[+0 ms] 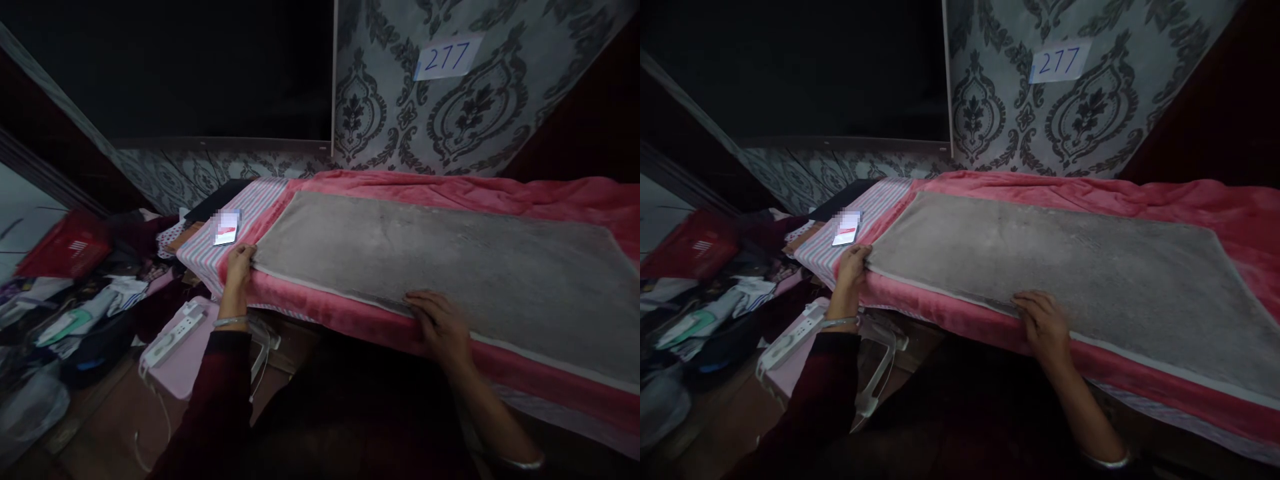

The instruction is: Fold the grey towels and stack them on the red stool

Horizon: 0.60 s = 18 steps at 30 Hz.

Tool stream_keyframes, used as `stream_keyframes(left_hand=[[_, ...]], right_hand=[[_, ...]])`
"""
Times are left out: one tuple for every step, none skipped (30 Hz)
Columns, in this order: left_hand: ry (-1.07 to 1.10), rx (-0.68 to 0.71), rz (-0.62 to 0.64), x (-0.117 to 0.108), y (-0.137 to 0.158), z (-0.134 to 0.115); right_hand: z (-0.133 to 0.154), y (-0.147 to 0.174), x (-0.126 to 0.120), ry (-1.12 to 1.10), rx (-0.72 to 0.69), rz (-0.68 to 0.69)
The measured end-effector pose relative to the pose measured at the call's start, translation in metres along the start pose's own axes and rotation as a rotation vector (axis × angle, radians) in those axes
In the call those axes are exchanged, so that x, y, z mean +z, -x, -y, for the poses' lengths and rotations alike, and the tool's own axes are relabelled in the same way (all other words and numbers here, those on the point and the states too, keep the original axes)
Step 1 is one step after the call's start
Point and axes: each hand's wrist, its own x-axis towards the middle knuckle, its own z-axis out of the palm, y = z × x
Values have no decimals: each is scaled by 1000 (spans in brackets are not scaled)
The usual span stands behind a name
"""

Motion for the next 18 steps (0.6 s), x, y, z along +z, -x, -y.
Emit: stream_keyframes(left_hand=[[3, -1, 5, -1, 0, 1], [7, 1, 10, -2, 0, 1], [8, 4, 15, -3, 0, 1], [7, 6, 20, -3, 1, 1], [2, 7, 22, -4, 1, 1], [-4, 6, 19, -4, 1, 0], [-10, 1, 13, -4, 1, 0], [-15, -5, 10, -4, 2, -1], [-16, -11, 9, -4, 2, -1], [-13, -16, 11, -5, 3, -2], [-6, -20, 16, -6, 4, -3], [-1, -24, 22, -7, 5, -4], [-3, -27, 29, -8, 6, -4], [-13, -28, 29, -9, 7, -5], [-33, -25, 27, -10, 8, -6], [-59, -18, 22, -10, 9, -6], [-86, -9, 16, -10, 10, -7], [-107, -2, 11, -10, 10, -7]], right_hand=[[0, 1, 0, 3, -4, 9], [-1, 2, -1, 7, -8, 22], [-1, 3, -1, 11, -15, 36], [-1, 4, -1, 13, -25, 47], [-1, 4, -2, 14, -35, 55], [-1, 4, -2, 12, -44, 60], [0, 3, -3, 7, -48, 61], [0, 3, -4, 0, -45, 59], [1, 3, -5, -10, -37, 56], [1, 2, -6, -18, -25, 54], [1, 2, -6, -24, -15, 53], [2, 2, -7, -26, -8, 55], [1, 3, -7, -24, -6, 59], [1, 4, -7, -18, -9, 67], [0, 4, -6, -10, -12, 77], [0, 6, -6, -1, -13, 89], [0, 7, -6, 6, -12, 99], [-1, 8, -6, 9, -10, 108]])
